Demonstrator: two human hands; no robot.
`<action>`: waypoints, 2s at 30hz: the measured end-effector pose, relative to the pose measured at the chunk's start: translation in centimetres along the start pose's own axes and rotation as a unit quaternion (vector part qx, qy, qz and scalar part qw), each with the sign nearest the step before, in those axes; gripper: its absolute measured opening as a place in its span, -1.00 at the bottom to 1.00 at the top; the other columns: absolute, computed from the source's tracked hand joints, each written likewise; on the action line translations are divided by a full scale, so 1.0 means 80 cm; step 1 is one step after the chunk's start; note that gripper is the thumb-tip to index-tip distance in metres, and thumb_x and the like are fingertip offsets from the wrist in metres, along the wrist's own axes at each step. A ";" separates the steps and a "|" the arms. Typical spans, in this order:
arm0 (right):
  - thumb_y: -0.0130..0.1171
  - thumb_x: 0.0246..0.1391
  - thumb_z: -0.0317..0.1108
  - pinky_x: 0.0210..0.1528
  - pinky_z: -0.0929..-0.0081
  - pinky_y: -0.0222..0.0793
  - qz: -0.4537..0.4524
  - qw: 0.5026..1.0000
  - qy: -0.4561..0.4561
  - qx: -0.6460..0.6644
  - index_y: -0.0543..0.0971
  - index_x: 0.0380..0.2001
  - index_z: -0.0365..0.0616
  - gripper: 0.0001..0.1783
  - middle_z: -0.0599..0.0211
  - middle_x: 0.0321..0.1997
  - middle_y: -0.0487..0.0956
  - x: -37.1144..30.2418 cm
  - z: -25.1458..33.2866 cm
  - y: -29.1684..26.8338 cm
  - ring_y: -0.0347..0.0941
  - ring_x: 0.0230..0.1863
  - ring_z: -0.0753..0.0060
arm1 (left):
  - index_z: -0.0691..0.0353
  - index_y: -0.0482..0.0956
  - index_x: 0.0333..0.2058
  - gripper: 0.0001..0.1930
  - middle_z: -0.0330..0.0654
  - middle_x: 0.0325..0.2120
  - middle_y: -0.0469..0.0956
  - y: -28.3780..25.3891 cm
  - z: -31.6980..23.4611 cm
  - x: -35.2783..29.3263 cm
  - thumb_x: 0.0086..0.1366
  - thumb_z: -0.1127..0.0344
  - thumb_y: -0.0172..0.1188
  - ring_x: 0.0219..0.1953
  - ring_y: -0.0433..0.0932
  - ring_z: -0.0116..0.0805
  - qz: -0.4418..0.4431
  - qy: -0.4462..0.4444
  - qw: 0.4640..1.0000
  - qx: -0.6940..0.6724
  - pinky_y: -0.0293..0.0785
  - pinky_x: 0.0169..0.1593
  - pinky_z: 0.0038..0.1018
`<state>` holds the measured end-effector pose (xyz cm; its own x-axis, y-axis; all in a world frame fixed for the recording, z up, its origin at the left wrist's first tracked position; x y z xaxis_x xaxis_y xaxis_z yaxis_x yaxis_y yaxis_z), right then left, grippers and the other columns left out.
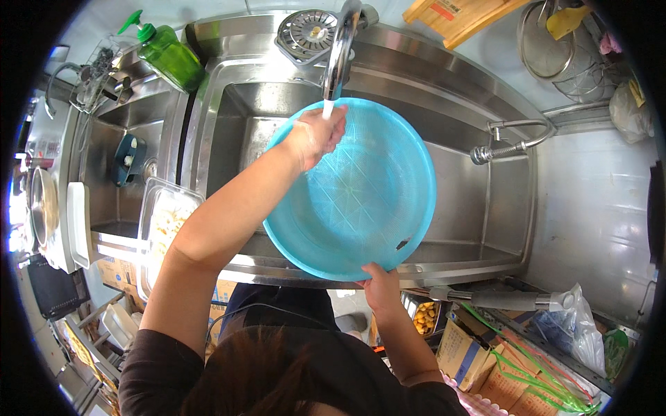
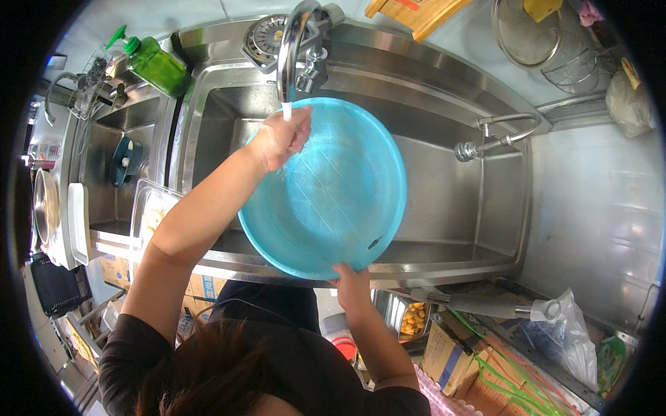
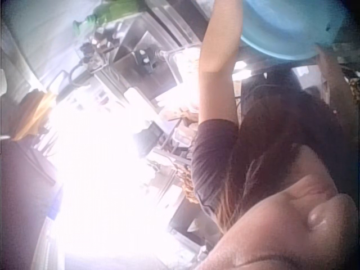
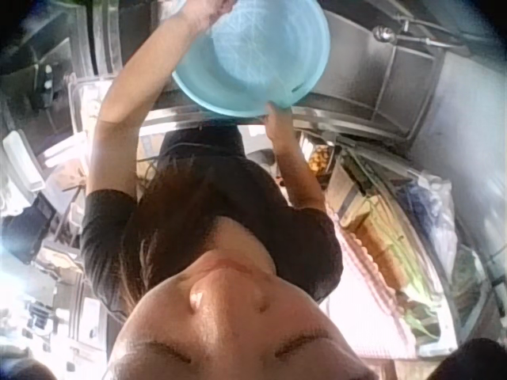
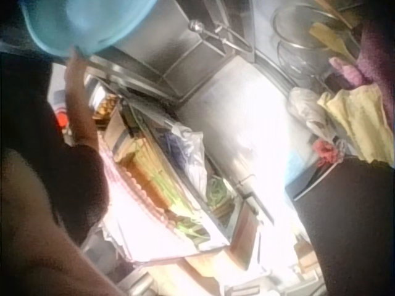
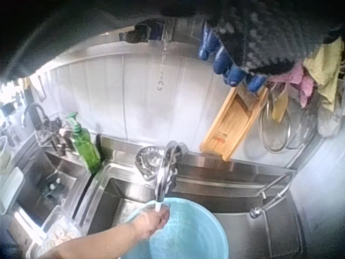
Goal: The person empties a tray of food items into a container, washes the tray and a bowl in a sink, cuts open cardboard boxes and plastic bags of food with scissors, and empties the bags into the bowl.
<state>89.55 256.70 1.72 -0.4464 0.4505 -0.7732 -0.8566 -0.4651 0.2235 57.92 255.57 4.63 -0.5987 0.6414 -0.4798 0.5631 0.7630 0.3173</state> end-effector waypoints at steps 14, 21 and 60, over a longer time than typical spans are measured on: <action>0.11 -0.13 -0.48 -0.26 0.30 0.47 -0.043 0.998 -0.034 0.020 0.25 0.09 -0.18 -0.38 0.18 0.01 0.39 0.009 -0.004 0.019 0.40 -0.04 0.22 | -0.08 0.00 0.32 -0.26 -0.19 0.35 -0.07 0.020 0.128 -0.052 0.24 0.02 0.12 0.39 -0.14 -0.26 0.169 0.308 0.618 0.703 -0.25 0.40 -0.13; 0.06 -0.11 -0.56 -0.25 0.21 0.49 -0.071 0.994 -0.086 0.006 0.11 0.23 -0.09 -0.24 0.19 0.08 0.34 0.016 -0.022 0.008 0.38 0.01 0.20 | -0.02 0.25 0.22 -0.48 -0.11 0.22 0.21 -0.051 0.121 -0.012 0.30 0.07 0.05 0.24 0.21 -0.23 -0.010 0.280 0.649 0.707 0.08 0.29 -0.17; 0.00 0.16 -0.36 0.33 0.40 0.04 0.348 0.711 -0.316 -0.523 0.26 0.21 -0.26 -0.45 0.05 0.30 0.26 0.296 0.202 0.355 0.16 0.32 0.22 | 0.16 0.29 0.12 -0.60 -0.09 0.05 0.38 -0.071 0.102 -0.214 0.32 0.31 0.07 0.12 0.32 -0.09 -0.179 -0.064 0.901 -0.389 0.20 0.19 0.03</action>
<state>50.44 266.47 -0.60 -0.9782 -0.0671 -0.1965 0.1423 -0.9061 -0.3984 69.62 239.62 4.41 -0.5640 0.3658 -0.7403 -0.2526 0.7771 0.5765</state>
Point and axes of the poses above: each hand's wrist, its own x-axis towards the middle knuckle, its own y-axis out of the palm, z = x × y, the point moved 5 cm from there along x, towards the middle knuckle
